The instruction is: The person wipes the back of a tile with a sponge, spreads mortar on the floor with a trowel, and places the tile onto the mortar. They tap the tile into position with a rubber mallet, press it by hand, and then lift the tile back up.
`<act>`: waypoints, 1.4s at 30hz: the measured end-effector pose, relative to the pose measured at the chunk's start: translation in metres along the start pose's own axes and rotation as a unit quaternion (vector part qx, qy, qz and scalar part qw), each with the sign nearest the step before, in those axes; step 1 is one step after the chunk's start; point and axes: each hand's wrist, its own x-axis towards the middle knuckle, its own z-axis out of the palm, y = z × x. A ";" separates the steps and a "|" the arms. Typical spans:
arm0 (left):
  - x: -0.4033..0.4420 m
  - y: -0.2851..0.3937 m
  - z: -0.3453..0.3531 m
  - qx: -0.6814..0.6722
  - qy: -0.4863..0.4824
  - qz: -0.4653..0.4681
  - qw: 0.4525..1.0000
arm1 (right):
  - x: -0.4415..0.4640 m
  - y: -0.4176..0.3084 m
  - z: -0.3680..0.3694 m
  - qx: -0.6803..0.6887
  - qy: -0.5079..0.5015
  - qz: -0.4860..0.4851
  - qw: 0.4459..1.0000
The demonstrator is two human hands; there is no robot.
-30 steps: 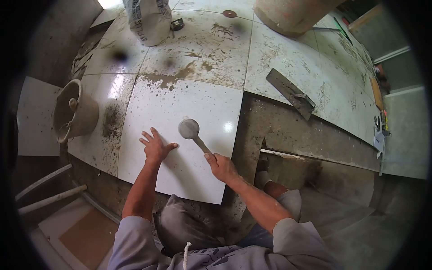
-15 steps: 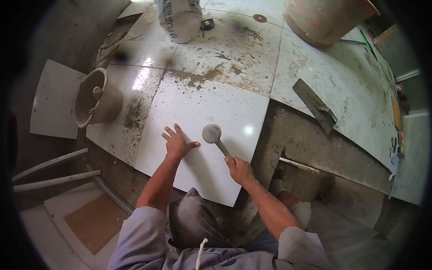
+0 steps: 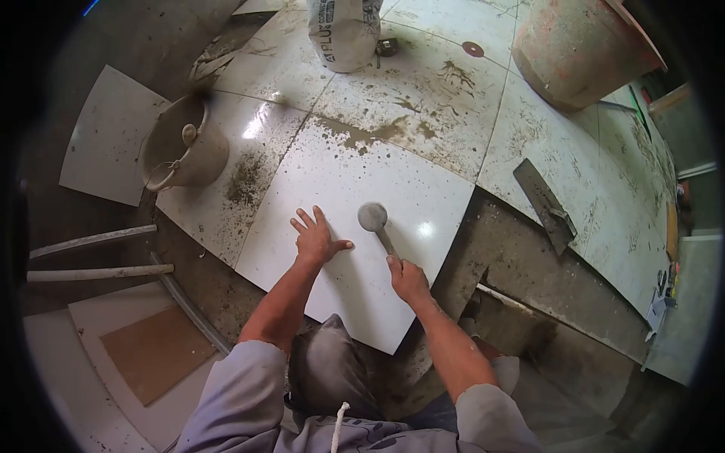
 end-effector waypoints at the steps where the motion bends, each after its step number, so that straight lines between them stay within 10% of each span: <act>1: 0.002 -0.001 -0.001 0.002 -0.007 -0.002 1.000 | 0.007 -0.001 0.001 -0.026 -0.023 0.025 0.999; 42: 0.005 0.005 -0.004 -0.008 -0.010 -0.027 1.000 | 0.022 -0.025 0.027 -0.011 -0.064 0.035 0.997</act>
